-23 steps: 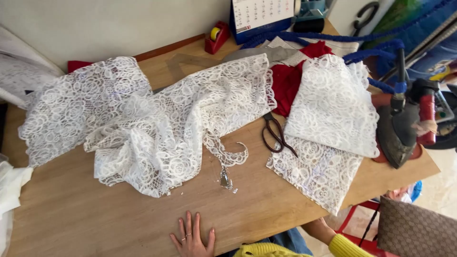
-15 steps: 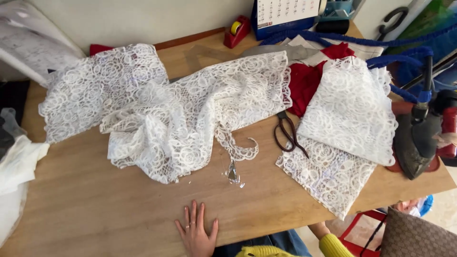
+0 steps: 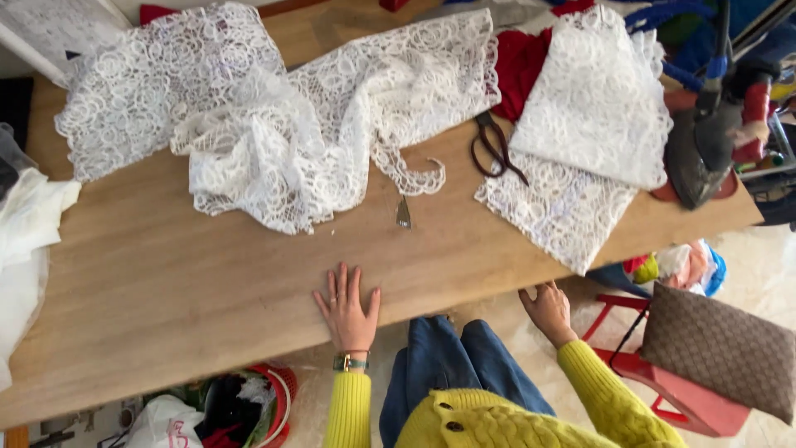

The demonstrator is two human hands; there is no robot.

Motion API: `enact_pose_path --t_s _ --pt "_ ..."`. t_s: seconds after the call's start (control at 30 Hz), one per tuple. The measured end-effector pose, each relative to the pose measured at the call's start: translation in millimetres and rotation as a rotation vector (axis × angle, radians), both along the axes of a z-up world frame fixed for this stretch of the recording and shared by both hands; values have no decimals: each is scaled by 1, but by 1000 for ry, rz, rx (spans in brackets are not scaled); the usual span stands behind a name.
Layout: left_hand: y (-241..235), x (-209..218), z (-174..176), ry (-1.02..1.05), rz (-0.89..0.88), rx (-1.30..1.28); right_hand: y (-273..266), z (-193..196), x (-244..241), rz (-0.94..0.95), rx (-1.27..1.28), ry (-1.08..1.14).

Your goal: The person opens a drawer and removes several folded newspapers, placing them on a wooden table. They then unfold a newspaper, smooth it out on the table, and pick up a blue pen.

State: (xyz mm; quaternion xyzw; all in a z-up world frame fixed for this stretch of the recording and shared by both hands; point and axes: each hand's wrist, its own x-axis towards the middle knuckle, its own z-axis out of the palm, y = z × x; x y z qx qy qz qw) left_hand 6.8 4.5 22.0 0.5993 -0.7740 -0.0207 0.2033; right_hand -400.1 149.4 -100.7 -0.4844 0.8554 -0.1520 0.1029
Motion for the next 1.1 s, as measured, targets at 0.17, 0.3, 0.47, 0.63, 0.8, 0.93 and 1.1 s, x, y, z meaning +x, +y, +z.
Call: enact_pose_path --t_s 0.17,0.3,0.47,0.63,0.8,0.93,1.1 --pt "62 10 3 47 -115 89 60 32 24 -56 65 -94" --pt "144 15 -2 162 -189 215 114 32 33 -77 110 -94" --pt "226 28 -22 128 -219 295 181 28 43 -100 145 -93" --pt "265 39 -24 46 -181 333 234 37 54 -100 204 -64" --pt "280 28 -20 104 -221 272 275 27 51 -87 273 -66" --pt "277 4 -25 -29 -473 343 304 27 51 -40 327 -55" --pt "277 -12 -76 -150 -466 395 330 19 44 199 660 -43"
